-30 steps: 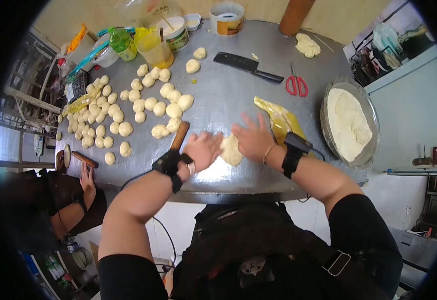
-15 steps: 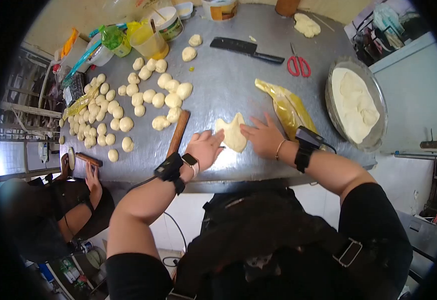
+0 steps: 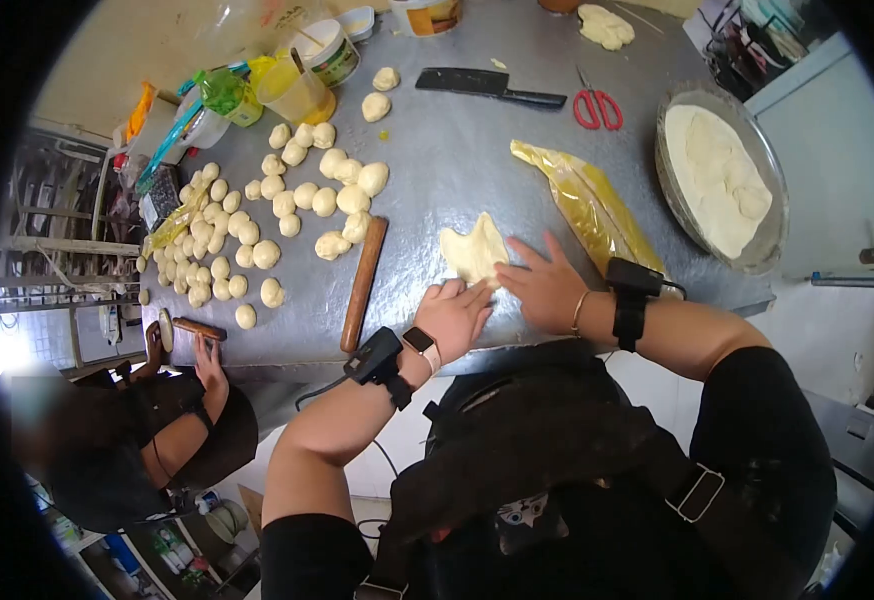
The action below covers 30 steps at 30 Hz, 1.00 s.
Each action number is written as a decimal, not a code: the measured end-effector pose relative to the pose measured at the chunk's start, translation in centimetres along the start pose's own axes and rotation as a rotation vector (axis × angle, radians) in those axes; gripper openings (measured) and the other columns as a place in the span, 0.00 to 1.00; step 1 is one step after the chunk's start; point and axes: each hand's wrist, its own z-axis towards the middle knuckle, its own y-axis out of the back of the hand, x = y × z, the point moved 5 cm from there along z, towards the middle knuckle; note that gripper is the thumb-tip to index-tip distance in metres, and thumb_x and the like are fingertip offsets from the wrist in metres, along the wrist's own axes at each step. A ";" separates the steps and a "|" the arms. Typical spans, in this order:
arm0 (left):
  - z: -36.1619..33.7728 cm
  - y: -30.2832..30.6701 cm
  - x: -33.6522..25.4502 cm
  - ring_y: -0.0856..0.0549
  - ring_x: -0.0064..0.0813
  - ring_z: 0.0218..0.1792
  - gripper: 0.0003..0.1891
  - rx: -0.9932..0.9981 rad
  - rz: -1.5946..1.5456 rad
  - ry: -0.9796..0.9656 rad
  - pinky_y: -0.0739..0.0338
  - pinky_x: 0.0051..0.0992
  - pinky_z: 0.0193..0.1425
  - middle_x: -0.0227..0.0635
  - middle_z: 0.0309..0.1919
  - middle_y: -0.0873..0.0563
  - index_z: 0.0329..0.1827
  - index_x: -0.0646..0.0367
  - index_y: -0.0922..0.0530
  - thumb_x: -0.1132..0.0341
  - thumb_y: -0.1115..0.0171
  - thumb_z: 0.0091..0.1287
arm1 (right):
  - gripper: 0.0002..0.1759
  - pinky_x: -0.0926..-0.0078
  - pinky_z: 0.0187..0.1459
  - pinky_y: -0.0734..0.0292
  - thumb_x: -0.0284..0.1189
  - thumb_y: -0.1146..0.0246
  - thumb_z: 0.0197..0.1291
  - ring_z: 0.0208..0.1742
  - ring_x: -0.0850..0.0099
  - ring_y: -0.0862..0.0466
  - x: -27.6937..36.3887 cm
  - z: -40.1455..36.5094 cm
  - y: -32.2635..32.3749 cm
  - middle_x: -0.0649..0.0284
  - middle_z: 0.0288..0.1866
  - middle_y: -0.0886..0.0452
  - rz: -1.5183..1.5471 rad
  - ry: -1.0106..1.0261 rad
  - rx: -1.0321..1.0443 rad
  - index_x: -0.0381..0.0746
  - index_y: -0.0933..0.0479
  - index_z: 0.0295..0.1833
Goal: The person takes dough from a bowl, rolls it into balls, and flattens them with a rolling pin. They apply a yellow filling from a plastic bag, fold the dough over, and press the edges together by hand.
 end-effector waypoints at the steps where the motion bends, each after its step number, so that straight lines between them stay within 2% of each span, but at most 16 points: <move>1: 0.0 0.6 -0.8 0.21 0.30 0.44 0.18 -0.139 -0.010 -0.070 0.29 0.31 0.44 0.27 0.59 0.18 0.58 0.52 0.21 0.60 0.42 0.66 | 0.25 0.29 0.70 0.55 0.33 0.41 0.55 0.76 0.63 0.41 0.3 -0.5 -0.9 0.70 0.71 0.31 0.017 0.018 -0.060 0.44 0.23 0.60; 2: -0.7 -0.3 -0.8 0.20 0.31 0.42 0.17 -0.124 -0.015 -0.083 0.29 0.32 0.43 0.29 0.57 0.17 0.56 0.52 0.20 0.60 0.42 0.67 | 0.24 0.28 0.69 0.55 0.33 0.41 0.55 0.76 0.64 0.41 0.6 -0.9 -1.6 0.70 0.71 0.30 0.035 0.032 -0.123 0.46 0.22 0.59; 4: 0.1 0.5 -0.6 0.18 0.32 0.37 0.15 -0.135 0.002 -0.106 0.28 0.33 0.40 0.32 0.51 0.14 0.54 0.52 0.18 0.60 0.43 0.67 | 0.20 0.36 0.69 0.49 0.33 0.44 0.57 0.73 0.64 0.36 -1.0 0.7 -0.5 0.68 0.69 0.28 0.106 0.016 0.080 0.49 0.20 0.56; 5: 1.3 -0.8 0.8 0.17 0.36 0.29 0.14 0.166 0.015 0.003 0.26 0.36 0.39 0.37 0.41 0.12 0.52 0.52 0.17 0.61 0.44 0.69 | 0.19 0.40 0.69 0.46 0.33 0.45 0.58 0.71 0.64 0.34 -0.9 1.1 -0.4 0.67 0.68 0.27 0.162 0.002 0.193 0.51 0.19 0.55; 6: 2.8 0.4 2.6 0.18 0.39 0.25 0.13 0.305 -0.076 0.170 0.24 0.39 0.42 0.43 0.32 0.12 0.50 0.49 0.16 0.59 0.43 0.68 | 0.18 0.45 0.68 0.43 0.34 0.43 0.58 0.69 0.64 0.33 -2.3 2.8 0.9 0.67 0.66 0.26 0.220 -0.069 0.194 0.52 0.18 0.53; 8: 4.2 0.2 8.3 0.18 0.40 0.36 0.10 -0.092 -0.719 0.425 0.25 0.37 0.51 0.41 0.37 0.14 0.44 0.47 0.15 0.57 0.38 0.65 | 0.14 0.56 0.64 0.35 0.35 0.40 0.57 0.65 0.63 0.30 -6.2 6.8 3.6 0.67 0.62 0.24 0.337 -0.219 0.191 0.54 0.16 0.49; 11: 5.9 1.7 9.8 0.22 0.44 0.53 0.10 0.026 -0.176 0.284 0.29 0.36 0.58 0.37 0.47 0.18 0.41 0.47 0.14 0.57 0.32 0.60 | 0.13 0.66 0.57 0.30 0.36 0.32 0.52 0.61 0.63 0.28 -9.1 10.3 1.6 0.67 0.54 0.23 0.296 0.019 0.014 0.53 0.16 0.45; 14: 7.2 1.0 10.4 0.32 0.46 0.60 0.10 0.166 -0.175 0.099 0.34 0.37 0.62 0.36 0.55 0.25 0.37 0.48 0.18 0.60 0.28 0.55 | 0.12 0.66 0.56 0.30 0.35 0.29 0.50 0.57 0.64 0.27 -8.6 11.8 2.0 0.66 0.50 0.23 0.306 0.131 0.058 0.48 0.18 0.42; 15: 7.5 1.4 9.6 0.25 0.35 0.51 0.10 0.015 -0.138 -0.137 0.29 0.33 0.54 0.34 0.45 0.21 0.38 0.51 0.22 0.64 0.28 0.58 | 0.10 0.66 0.55 0.28 0.34 0.30 0.52 0.54 0.62 0.26 -8.4 12.3 2.0 0.65 0.46 0.23 0.289 0.184 0.048 0.46 0.20 0.40; 18: 8.4 -1.4 10.6 0.24 0.21 0.39 0.09 0.458 -0.690 0.052 0.27 0.26 0.45 0.28 0.34 0.21 0.37 0.54 0.26 0.67 0.31 0.63 | 0.11 0.67 0.52 0.27 0.32 0.31 0.53 0.50 0.61 0.23 -8.5 13.8 -1.0 0.63 0.43 0.22 0.513 0.127 0.386 0.44 0.22 0.42; 19: 8.4 0.2 9.6 0.27 0.13 0.33 0.08 0.454 -0.805 0.024 0.28 0.19 0.39 0.22 0.28 0.24 0.35 0.57 0.28 0.71 0.35 0.67 | 0.12 0.70 0.49 0.25 0.31 0.32 0.57 0.45 0.67 0.21 -7.4 12.7 1.5 0.64 0.42 0.21 0.575 0.065 0.525 0.42 0.23 0.46; 22: 8.2 5.8 6.3 0.26 0.12 0.35 0.08 0.612 -1.087 -0.003 0.28 0.18 0.40 0.21 0.31 0.23 0.35 0.57 0.27 0.74 0.35 0.66 | 0.15 0.76 0.45 0.27 0.35 0.33 0.60 0.41 0.78 0.23 -5.7 10.0 5.3 0.70 0.35 0.21 1.027 0.249 0.475 0.40 0.24 0.48; 23: 8.3 7.7 5.1 0.24 0.12 0.36 0.08 0.688 -1.137 -0.041 0.27 0.17 0.41 0.22 0.34 0.21 0.39 0.57 0.26 0.77 0.35 0.65 | 0.15 0.77 0.45 0.27 0.35 0.33 0.61 0.41 0.80 0.23 -5.3 8.5 7.1 0.70 0.36 0.21 1.134 0.221 0.507 0.39 0.24 0.49; 26: 9.7 13.8 0.5 0.21 0.14 0.38 0.12 0.666 -1.311 -0.062 0.25 0.18 0.44 0.22 0.38 0.19 0.45 0.58 0.26 0.76 0.32 0.63 | 0.15 0.79 0.45 0.26 0.33 0.33 0.61 0.41 0.82 0.24 -4.8 2.9 12.9 0.69 0.39 0.19 1.309 0.179 0.529 0.35 0.23 0.49; 28: 11.5 17.2 -2.6 0.20 0.16 0.42 0.16 0.558 -1.163 -0.126 0.23 0.20 0.45 0.27 0.40 0.18 0.49 0.57 0.25 0.72 0.30 0.61 | 0.14 0.80 0.46 0.26 0.31 0.33 0.61 0.42 0.82 0.23 -4.8 0.0 15.9 0.69 0.39 0.18 1.252 0.215 0.468 0.33 0.23 0.48; 30: 12.8 20.6 -5.2 0.21 0.24 0.52 0.19 0.190 -0.860 -0.251 0.23 0.26 0.51 0.35 0.49 0.19 0.54 0.57 0.26 0.68 0.30 0.61 | 0.15 0.80 0.44 0.26 0.35 0.33 0.62 0.39 0.83 0.24 -7.5 -3.3 16.3 0.69 0.38 0.17 1.276 -0.058 0.294 0.33 0.20 0.44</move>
